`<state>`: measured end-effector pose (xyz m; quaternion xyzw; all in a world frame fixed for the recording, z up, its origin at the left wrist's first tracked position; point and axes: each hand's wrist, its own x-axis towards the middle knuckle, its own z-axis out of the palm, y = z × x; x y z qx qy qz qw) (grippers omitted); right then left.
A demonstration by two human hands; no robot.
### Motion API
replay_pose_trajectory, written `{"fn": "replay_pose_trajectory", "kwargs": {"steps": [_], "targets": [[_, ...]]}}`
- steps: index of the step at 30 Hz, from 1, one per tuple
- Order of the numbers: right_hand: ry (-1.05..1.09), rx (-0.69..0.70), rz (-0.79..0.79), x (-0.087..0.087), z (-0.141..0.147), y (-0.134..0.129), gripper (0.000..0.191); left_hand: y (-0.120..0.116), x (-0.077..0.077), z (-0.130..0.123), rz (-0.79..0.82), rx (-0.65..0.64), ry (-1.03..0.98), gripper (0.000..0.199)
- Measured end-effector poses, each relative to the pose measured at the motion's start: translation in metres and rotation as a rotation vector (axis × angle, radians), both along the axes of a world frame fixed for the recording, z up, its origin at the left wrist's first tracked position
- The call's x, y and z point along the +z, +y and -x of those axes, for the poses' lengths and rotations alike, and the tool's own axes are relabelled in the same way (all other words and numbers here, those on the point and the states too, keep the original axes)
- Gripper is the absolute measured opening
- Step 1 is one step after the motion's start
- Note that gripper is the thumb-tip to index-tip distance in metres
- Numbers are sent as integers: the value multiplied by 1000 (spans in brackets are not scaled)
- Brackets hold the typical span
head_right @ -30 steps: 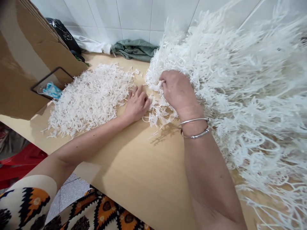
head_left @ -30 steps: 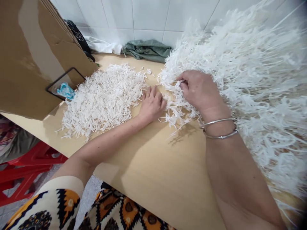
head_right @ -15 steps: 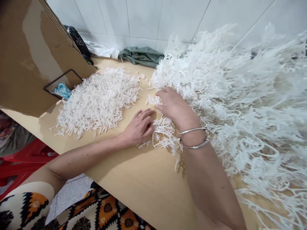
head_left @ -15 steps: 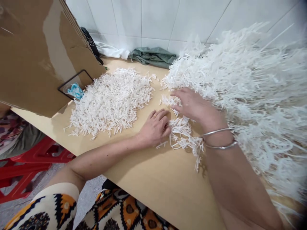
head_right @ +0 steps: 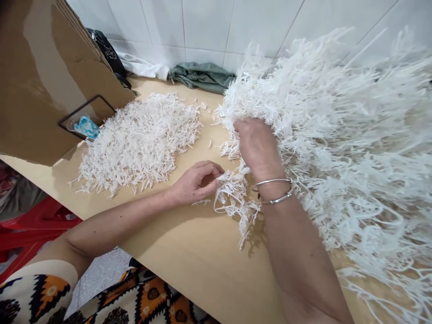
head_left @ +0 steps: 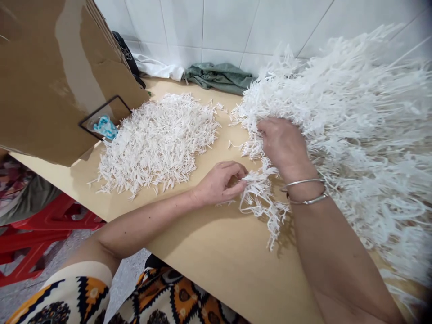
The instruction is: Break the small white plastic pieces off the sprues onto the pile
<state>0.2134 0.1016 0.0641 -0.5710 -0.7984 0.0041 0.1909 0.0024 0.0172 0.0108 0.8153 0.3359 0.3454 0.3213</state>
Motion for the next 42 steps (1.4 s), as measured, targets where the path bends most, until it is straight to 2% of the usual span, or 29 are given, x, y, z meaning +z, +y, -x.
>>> {"fn": "replay_pose_trajectory", "kwargs": {"steps": [3, 7, 10, 11, 14, 16, 18, 21, 25, 28, 31, 33, 35, 37, 39, 42], "targets": [[106, -45, -116, -2, -1, 2, 35, 0, -2, -1, -60, -58, 86, 14], [315, -135, -194, 5, -5, 5, 25, 13, -1, -11, -135, -51, 340, 24], [383, -168, -187, 8, -6, 5, 21, 34, 1, -22, -171, 26, 470, 32], [386, -164, -176, 9, -6, 5, 21, 41, 1, -26, -153, 114, 482, 32], [334, -72, -83, 7, -8, 4, 23, 56, 0, -30, -20, 455, 402, 25], [254, 59, 15, 6, -10, 4, 26, 58, -1, -29, 25, 557, 278, 21], [148, 177, 89, 4, -13, 3, 29, 55, -1, -25, 11, 552, 169, 18], [32, 245, 111, 7, -13, -3, 32, 50, 2, -21, 0, 497, 127, 14], [32, 294, 125, 26, -5, -24, 34, 60, 5, -17, 3, 432, 298, 17], [105, 397, 108, 32, 7, -48, 34, 74, 7, -13, -8, 494, 394, 23], [199, 394, -25, 13, 18, -71, 34, 79, 12, -10, 59, 565, 350, 22], [221, 279, -69, -10, 21, -86, 43, 69, 17, -11, 100, 567, 296, 21], [240, 167, -109, -31, 22, -98, 56, 50, 21, -14, 138, 547, 239, 22], [296, 118, -264, -46, 20, -108, 54, 26, 22, -17, 147, 475, 154, 25], [305, 100, -395, -53, 17, -114, 47, 5, 19, -17, 113, 365, 100, 24], [273, 110, -445, -56, 14, -114, 38, -7, 12, -10, 52, 270, 171, 24]]}}
